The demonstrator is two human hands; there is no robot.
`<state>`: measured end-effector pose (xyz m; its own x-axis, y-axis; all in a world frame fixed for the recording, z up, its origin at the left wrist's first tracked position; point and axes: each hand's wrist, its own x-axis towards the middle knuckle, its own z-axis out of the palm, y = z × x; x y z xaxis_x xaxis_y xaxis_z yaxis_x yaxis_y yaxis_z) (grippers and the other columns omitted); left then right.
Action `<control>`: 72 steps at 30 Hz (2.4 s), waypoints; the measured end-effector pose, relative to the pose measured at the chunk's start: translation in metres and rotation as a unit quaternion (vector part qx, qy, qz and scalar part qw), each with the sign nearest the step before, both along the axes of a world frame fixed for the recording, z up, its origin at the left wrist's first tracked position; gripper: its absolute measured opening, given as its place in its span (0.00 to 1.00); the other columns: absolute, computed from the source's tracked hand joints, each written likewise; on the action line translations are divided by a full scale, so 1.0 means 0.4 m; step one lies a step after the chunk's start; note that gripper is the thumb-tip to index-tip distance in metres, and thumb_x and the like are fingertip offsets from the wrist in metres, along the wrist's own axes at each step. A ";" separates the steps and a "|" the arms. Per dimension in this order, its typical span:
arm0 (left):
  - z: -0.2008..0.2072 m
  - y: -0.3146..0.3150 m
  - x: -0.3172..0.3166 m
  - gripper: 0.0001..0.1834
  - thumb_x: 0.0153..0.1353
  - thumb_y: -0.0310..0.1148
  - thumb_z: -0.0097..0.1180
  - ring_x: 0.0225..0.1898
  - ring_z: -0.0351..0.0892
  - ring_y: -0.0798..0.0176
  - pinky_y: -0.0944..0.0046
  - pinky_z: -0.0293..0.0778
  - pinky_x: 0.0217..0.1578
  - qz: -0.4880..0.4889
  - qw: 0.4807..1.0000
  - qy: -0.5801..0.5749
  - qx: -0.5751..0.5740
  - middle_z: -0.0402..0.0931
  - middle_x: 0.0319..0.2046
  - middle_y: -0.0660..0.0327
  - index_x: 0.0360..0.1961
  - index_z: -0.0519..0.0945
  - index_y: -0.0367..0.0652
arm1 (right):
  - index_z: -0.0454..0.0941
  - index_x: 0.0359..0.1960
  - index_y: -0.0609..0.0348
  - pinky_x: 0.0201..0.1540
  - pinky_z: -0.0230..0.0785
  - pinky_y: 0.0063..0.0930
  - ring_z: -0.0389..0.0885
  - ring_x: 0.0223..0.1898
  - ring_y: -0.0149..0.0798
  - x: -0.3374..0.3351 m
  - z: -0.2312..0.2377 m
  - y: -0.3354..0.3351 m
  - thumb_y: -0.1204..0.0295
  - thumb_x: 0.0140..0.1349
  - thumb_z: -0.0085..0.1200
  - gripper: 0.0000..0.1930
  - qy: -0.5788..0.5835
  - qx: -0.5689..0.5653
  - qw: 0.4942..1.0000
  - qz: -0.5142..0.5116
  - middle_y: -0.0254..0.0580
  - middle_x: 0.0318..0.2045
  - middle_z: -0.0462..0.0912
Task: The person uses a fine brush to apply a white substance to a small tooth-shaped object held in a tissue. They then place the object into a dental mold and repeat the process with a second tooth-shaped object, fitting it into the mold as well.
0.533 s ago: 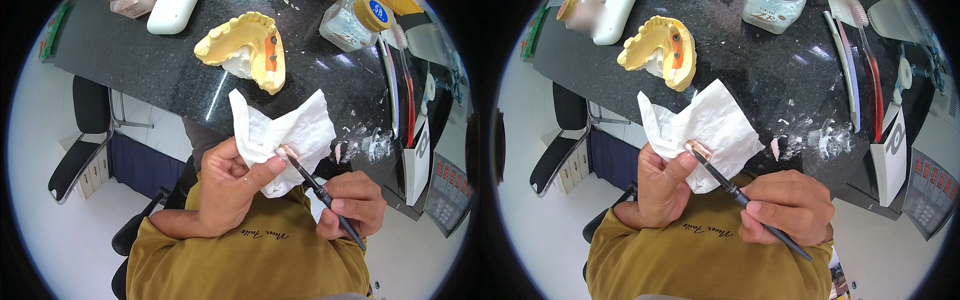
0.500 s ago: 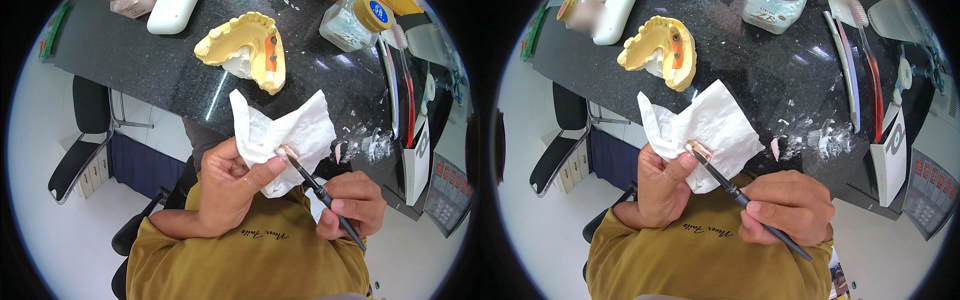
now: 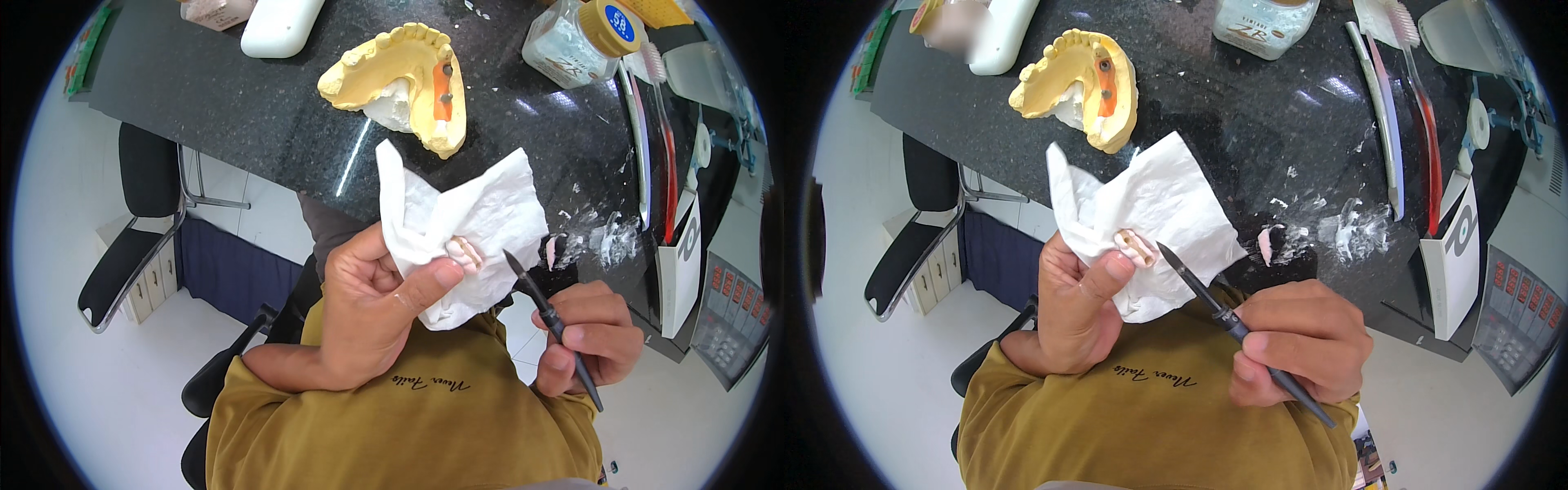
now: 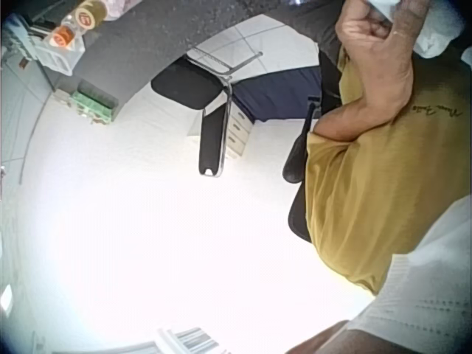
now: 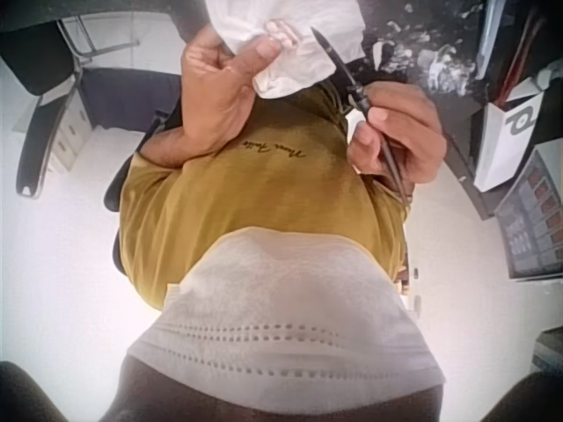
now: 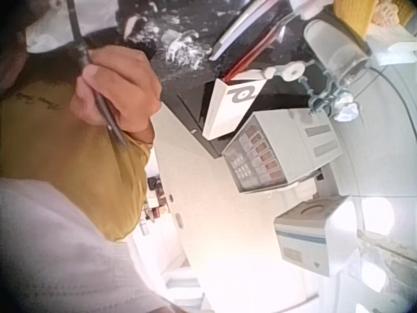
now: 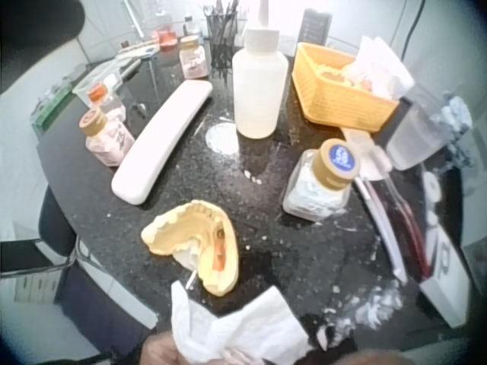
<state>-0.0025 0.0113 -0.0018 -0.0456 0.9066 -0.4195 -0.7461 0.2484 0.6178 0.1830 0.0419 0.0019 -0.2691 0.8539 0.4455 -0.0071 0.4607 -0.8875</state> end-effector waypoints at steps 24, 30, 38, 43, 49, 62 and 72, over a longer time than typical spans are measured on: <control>0.036 0.041 -0.074 0.15 0.56 0.24 0.60 0.38 0.78 0.71 0.71 0.75 0.39 -0.188 0.978 0.069 -0.057 0.80 0.37 0.56 0.44 0.76 0.29 | 0.75 0.31 0.66 0.22 0.71 0.24 0.78 0.19 0.38 0.013 0.006 0.017 0.84 0.34 0.60 0.16 -0.010 0.007 1.000 0.025 0.46 0.22 0.77; 0.038 0.042 -0.081 0.14 0.54 0.25 0.61 0.38 0.78 0.70 0.70 0.74 0.41 -0.201 0.975 0.057 -0.075 0.80 0.36 0.56 0.42 0.77 0.30 | 0.76 0.33 0.65 0.21 0.70 0.23 0.77 0.18 0.37 0.015 0.007 0.020 0.85 0.36 0.60 0.16 -0.002 0.006 0.999 0.047 0.46 0.23 0.76; 0.045 0.056 -0.091 0.15 0.52 0.25 0.62 0.39 0.79 0.67 0.67 0.74 0.43 -0.245 0.962 0.099 -0.073 0.80 0.36 0.56 0.42 0.77 0.31 | 0.76 0.34 0.67 0.21 0.69 0.22 0.76 0.19 0.36 0.063 0.000 0.014 0.83 0.41 0.59 0.15 0.005 0.009 0.998 0.068 0.48 0.25 0.76; 0.051 0.068 -0.105 0.14 0.55 0.27 0.61 0.38 0.79 0.67 0.67 0.74 0.43 -0.285 0.950 0.107 -0.072 0.80 0.36 0.55 0.41 0.78 0.30 | 0.75 0.32 0.68 0.20 0.69 0.21 0.76 0.19 0.36 0.033 -0.009 0.008 0.84 0.41 0.59 0.13 0.063 -0.015 0.998 0.029 0.48 0.24 0.76; 0.044 0.066 -0.105 0.13 0.56 0.28 0.59 0.38 0.79 0.68 0.67 0.74 0.43 -0.288 0.948 0.113 -0.074 0.80 0.36 0.54 0.40 0.78 0.30 | 0.74 0.32 0.69 0.16 0.66 0.20 0.75 0.16 0.35 0.023 -0.015 0.015 0.84 0.40 0.59 0.13 0.062 0.002 0.997 0.037 0.48 0.22 0.76; 0.042 0.065 -0.108 0.12 0.57 0.29 0.59 0.38 0.79 0.68 0.67 0.74 0.42 -0.286 0.949 0.108 -0.076 0.80 0.35 0.54 0.39 0.79 0.30 | 0.75 0.31 0.69 0.15 0.67 0.19 0.75 0.15 0.34 0.016 -0.016 0.017 0.84 0.39 0.61 0.14 0.065 0.009 0.997 0.031 0.48 0.21 0.76; 0.040 0.065 -0.113 0.15 0.56 0.28 0.59 0.38 0.80 0.67 0.67 0.75 0.42 -0.280 0.952 0.070 -0.104 0.80 0.36 0.54 0.43 0.77 0.30 | 0.76 0.32 0.67 0.17 0.69 0.21 0.76 0.17 0.36 0.018 -0.007 0.016 0.83 0.39 0.61 0.14 0.035 0.017 0.999 0.027 0.48 0.22 0.77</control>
<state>-0.0476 0.0373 0.0144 0.3517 0.7030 -0.6181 -0.3750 0.7108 0.5951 0.1903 0.0482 -0.0010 -0.2813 0.8236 0.4926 -0.0936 0.4873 -0.8682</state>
